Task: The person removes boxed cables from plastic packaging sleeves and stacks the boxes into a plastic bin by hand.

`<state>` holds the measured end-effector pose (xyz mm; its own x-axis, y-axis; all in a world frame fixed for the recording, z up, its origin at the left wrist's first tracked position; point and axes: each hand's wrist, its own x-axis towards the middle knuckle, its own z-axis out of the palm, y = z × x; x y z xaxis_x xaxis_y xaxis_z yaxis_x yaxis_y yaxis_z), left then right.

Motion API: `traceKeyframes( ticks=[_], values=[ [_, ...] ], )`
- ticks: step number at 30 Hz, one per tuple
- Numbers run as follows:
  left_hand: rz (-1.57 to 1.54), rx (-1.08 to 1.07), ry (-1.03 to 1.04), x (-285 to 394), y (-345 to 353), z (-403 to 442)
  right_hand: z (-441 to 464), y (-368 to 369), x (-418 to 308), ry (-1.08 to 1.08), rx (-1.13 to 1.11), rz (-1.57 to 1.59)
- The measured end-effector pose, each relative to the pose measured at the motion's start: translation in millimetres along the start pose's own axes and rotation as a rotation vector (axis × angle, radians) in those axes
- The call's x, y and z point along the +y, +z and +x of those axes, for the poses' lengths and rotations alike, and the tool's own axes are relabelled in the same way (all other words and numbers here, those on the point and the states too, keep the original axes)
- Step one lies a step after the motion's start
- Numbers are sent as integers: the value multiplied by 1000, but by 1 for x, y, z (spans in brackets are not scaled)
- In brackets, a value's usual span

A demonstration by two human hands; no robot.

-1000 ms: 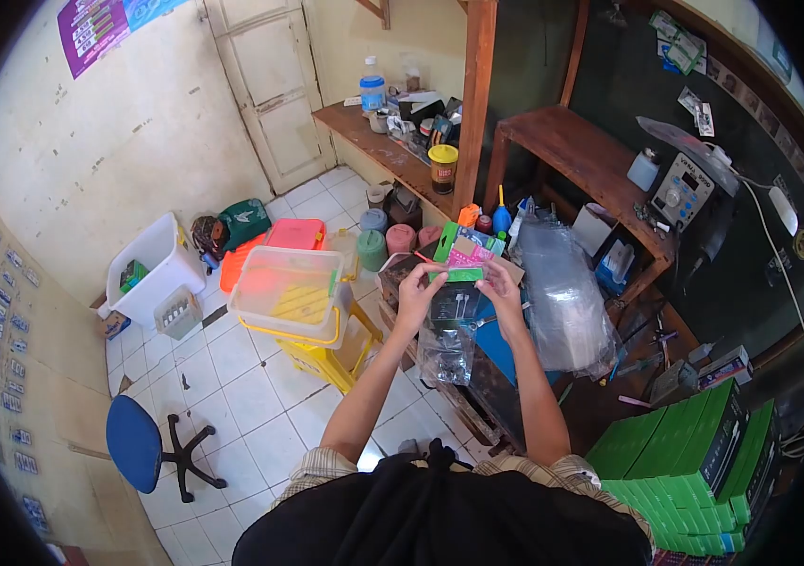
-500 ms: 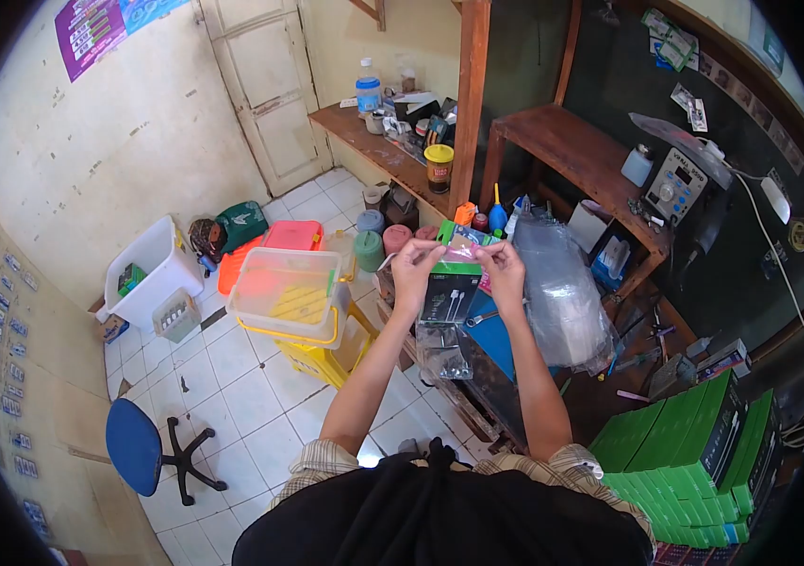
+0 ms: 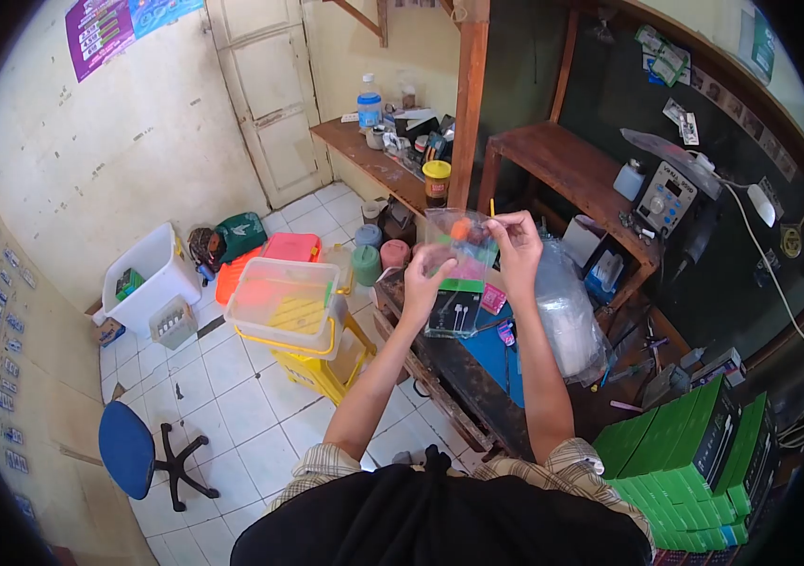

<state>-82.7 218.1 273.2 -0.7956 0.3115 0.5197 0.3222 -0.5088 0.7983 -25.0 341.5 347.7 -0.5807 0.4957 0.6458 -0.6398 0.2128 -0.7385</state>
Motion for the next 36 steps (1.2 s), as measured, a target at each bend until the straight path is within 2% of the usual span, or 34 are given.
traceKeyframes(
  ticks=[2, 3, 6, 7, 9, 18, 20, 21, 24, 25, 28, 32, 36],
  values=[
    [77, 24, -138, -15, -6, -2, 1, -8, 6, -10, -35, -6],
    [50, 89, -106, -12, 1, -2, -1, -8, 6, -15, -34, -7],
    [79, 81, -48, -8, 7, 7, -21, -11, 18, 45, -1, 41],
    [131, 103, 32, -16, 7, 13, -32, -18, 38, 122, -24, 11],
    [106, 87, -6, -5, 11, 18, -46, -25, 61, 231, -26, -11],
    [53, 77, 15, 12, 11, 35, -31, -22, 64, 169, 40, 31],
    [71, 78, -6, 10, 7, 29, -36, -23, 64, 98, -88, -262],
    [42, 69, -28, 4, 2, 26, -39, -25, 63, 148, -185, -331],
    [59, 78, -47, -8, -6, 16, -46, -25, 67, 171, -196, -446],
    [104, 97, -45, -8, -7, 12, -48, -25, 73, 213, -189, -326],
    [118, 102, -94, -27, -21, -3, -50, -22, 80, 239, -179, -221],
    [249, 131, -72, -46, -40, -18, -49, -19, 81, 247, -165, -283],
    [300, 230, -110, -34, -36, -14, -41, -16, 88, 254, -183, -263]
  ],
)
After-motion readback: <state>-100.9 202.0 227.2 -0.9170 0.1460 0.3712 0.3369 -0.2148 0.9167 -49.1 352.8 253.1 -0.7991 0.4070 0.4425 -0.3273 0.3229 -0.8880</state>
